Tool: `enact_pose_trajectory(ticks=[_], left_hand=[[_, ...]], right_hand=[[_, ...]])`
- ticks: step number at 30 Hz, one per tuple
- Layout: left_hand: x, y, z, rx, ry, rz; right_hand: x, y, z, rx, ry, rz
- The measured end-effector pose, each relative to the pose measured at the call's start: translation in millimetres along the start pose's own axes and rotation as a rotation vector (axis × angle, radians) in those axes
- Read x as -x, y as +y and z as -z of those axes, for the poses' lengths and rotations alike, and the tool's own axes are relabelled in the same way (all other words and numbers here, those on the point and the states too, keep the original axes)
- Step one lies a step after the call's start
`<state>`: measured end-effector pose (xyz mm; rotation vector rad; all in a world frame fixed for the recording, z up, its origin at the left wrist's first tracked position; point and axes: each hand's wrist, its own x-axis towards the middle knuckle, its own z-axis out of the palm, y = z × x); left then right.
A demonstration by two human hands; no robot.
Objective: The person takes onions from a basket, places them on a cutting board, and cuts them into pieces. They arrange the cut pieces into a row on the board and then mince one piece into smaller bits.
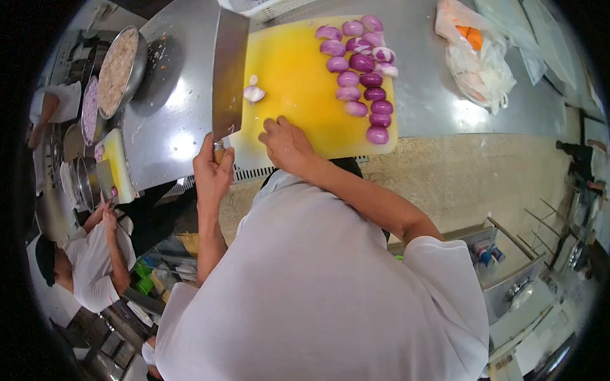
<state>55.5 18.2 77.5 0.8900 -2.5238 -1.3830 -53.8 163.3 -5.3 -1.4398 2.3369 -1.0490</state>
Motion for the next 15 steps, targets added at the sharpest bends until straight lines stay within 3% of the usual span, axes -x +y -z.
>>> enact_pose_trajectory(ticks=[3, 8, 13, 15], left_hand=[[1.6, -10.4, 4.7, -0.012, 0.001, 0.073], [8.6, -20.7, 3.7, 0.072, 0.043, 0.121], [5.6, -25.8, 5.2, 0.064, 0.096, 0.16], [5.4, -18.1, 7.7, 0.149, 0.087, 0.242]], right_hand=[[32.3, 19.2, 16.7, 0.024, 0.007, -0.087], [58.6, 42.8, 77.3, 0.327, 0.134, -0.204], [-16.5, 14.2, 50.3, -0.039, 0.274, 0.005], [-60.3, 8.8, 32.7, -0.032, 0.221, -0.069]])
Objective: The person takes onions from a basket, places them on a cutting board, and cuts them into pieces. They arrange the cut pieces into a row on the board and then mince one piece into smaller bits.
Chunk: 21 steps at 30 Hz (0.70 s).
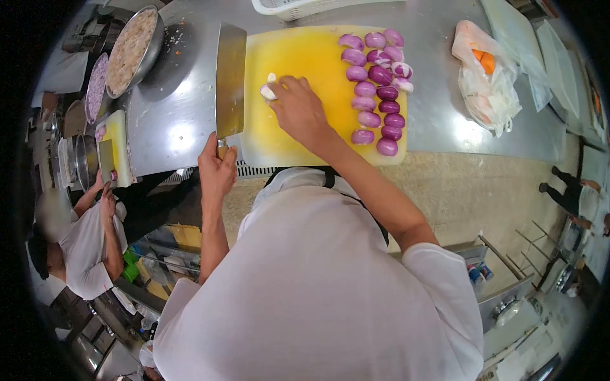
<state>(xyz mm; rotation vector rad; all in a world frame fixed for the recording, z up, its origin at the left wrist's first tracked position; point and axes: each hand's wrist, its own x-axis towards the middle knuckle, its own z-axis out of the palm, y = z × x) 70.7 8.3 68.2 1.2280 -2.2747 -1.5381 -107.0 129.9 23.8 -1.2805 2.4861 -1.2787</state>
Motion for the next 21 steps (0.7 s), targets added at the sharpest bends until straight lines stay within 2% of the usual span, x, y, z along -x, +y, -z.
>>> enact_pose_trajectory(ticks=[1, 3, 7, 9, 13, 15, 19, 21], left_hand=[[1.0, 5.2, 0.5, -0.004, 0.002, -0.003], [2.6, 13.3, 0.1, 0.0, 0.002, 0.061], [4.8, 0.0, -1.3, -0.02, 0.039, -0.041], [11.6, -2.1, -4.3, 0.034, 0.035, -0.105], [16.2, -14.5, -5.3, -0.033, -0.009, -0.118], [17.0, -12.1, -9.2, -0.068, -0.051, -0.166], [19.4, 6.7, -15.3, -0.154, -0.091, -0.19], [18.9, 14.5, -20.5, -0.165, -0.149, -0.13]], right_hand=[[-15.9, 3.8, -11.9, -0.004, 0.004, 0.001], [-35.5, 13.9, -28.3, 0.077, -0.326, 0.031], [-28.4, 31.5, -20.9, 0.075, -0.331, 0.117], [-5.3, 30.5, -4.7, 0.018, -0.206, 0.036], [39.0, 14.9, 6.5, 0.0, -0.133, 0.088], [49.8, 8.0, 10.5, 0.021, -0.208, -0.065], [63.5, 15.8, 6.7, -0.009, -0.155, -0.116], [62.0, 17.6, 3.3, -0.067, -0.152, -0.124]])
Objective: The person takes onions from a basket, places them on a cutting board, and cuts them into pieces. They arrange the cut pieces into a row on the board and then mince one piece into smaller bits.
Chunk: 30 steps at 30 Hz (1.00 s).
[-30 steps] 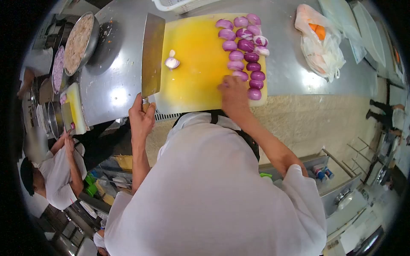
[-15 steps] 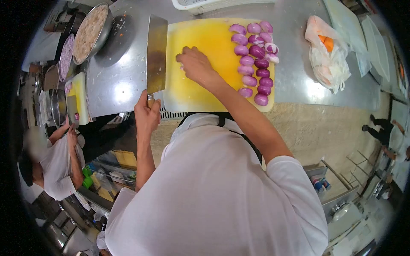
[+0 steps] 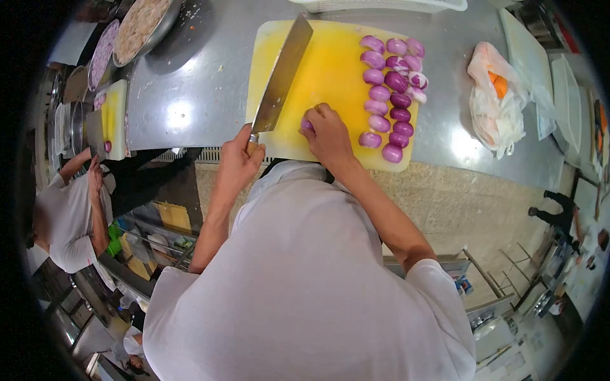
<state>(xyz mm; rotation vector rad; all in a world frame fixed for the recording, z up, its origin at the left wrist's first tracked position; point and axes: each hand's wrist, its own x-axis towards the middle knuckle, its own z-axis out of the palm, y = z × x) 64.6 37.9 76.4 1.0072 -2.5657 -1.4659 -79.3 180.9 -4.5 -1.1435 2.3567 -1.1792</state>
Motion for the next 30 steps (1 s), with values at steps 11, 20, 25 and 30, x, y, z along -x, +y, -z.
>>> enact_pose_trajectory(ticks=[11, 20, 25, 30], left_hand=[[-2.8, 23.0, -9.5, -0.174, -0.103, -0.047], [-19.2, 37.1, -26.7, -0.205, -0.117, -0.038], [-26.3, 15.2, -51.7, -0.188, -0.05, -0.132], [-7.1, 42.8, -35.7, -0.211, -0.085, -0.023]], right_hand=[[-9.6, -3.8, -8.7, -0.018, 0.015, 0.045], [-7.8, 5.7, -11.6, 0.007, 0.042, 0.104], [-4.1, 7.0, -16.8, -0.07, 0.062, 0.07], [-2.0, 6.5, -11.0, -0.114, 0.025, 0.035]])
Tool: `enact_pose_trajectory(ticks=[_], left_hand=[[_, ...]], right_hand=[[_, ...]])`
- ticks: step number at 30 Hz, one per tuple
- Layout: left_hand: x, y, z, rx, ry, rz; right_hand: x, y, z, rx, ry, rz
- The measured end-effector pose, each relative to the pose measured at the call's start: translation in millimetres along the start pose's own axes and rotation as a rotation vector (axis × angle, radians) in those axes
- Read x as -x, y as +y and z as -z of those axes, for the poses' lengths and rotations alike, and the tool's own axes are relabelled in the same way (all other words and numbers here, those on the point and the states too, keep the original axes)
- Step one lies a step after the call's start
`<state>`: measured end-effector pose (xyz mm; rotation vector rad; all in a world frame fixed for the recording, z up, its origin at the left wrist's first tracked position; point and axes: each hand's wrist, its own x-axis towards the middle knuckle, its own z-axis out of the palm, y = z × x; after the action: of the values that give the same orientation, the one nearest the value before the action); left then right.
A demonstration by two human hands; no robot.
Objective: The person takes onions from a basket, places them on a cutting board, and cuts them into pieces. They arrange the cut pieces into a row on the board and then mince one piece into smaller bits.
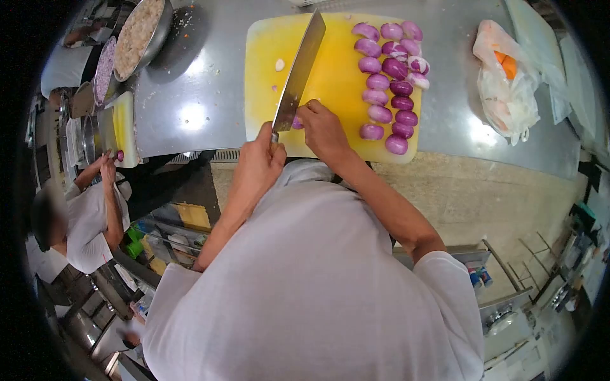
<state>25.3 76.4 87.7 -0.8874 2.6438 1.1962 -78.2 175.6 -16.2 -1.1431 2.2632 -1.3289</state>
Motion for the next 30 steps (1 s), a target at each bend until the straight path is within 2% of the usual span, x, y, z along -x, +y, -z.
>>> enact_pose_trajectory(ticks=[2, 4, 7, 9, 11, 13, 14, 16, 17, 20, 22, 23, 25, 28, 30], left_hand=[[-0.8, -8.0, -12.6, 0.005, 0.004, 0.038], [-18.8, -16.4, -26.4, -0.009, 0.08, -0.143], [-5.3, 3.3, -0.2, -0.018, 0.001, -0.021], [1.4, -3.5, -8.4, -0.031, 0.018, -0.012], [-0.4, -13.0, -22.4, -0.038, 0.033, -0.001], [-15.0, -11.4, -30.7, -0.048, 0.087, -0.128], [-12.1, -11.3, -28.1, -0.045, 0.09, -0.13], [-1.5, 6.7, -5.5, -0.011, -0.019, 0.024], [1.3, 6.7, -6.8, -0.016, -0.02, 0.022], [1.2, -8.0, -26.1, -0.053, 0.023, -0.006], [-17.2, -14.9, -36.4, -0.049, 0.139, -0.179], [-16.3, -20.4, -35.3, -0.046, 0.141, -0.179], [-16.9, -6.6, -5.3, 0.02, 0.012, 0.003], [-2.9, -19.9, 9.1, 0.056, 0.081, -0.016], [-5.6, -35.7, 10.0, 0.063, 0.147, -0.015]], right_hand=[[0.4, 1.2, -0.8, -0.013, 0.019, 0.014], [1.7, 3.5, -0.3, -0.016, 0.033, 0.037], [-0.3, 4.3, 1.8, -0.001, 0.057, 0.102], [3.3, 2.8, 1.6, -0.044, 0.032, 0.028], [3.6, 7.7, -1.4, -0.044, 0.042, 0.049], [5.9, 11.2, -1.9, -0.035, 0.049, 0.076], [5.6, 12.4, -2.0, -0.04, 0.069, 0.101], [3.5, 10.3, -0.6, -0.049, 0.094, 0.128], [3.5, 7.3, 1.1, -0.059, 0.074, 0.09], [6.4, 10.7, -1.6, -0.08, 0.064, 0.062], [7.5, 16.1, -1.9, -0.084, 0.073, 0.082], [8.1, 18.2, -1.7, -0.06, 0.073, 0.095], [2.6, 14.1, 1.4, -0.036, 0.078, 0.113], [1.9, -0.6, -0.4, -0.036, 0.127, 0.02], [5.8, -9.2, -5.1, 0.09, 0.035, 0.135]])
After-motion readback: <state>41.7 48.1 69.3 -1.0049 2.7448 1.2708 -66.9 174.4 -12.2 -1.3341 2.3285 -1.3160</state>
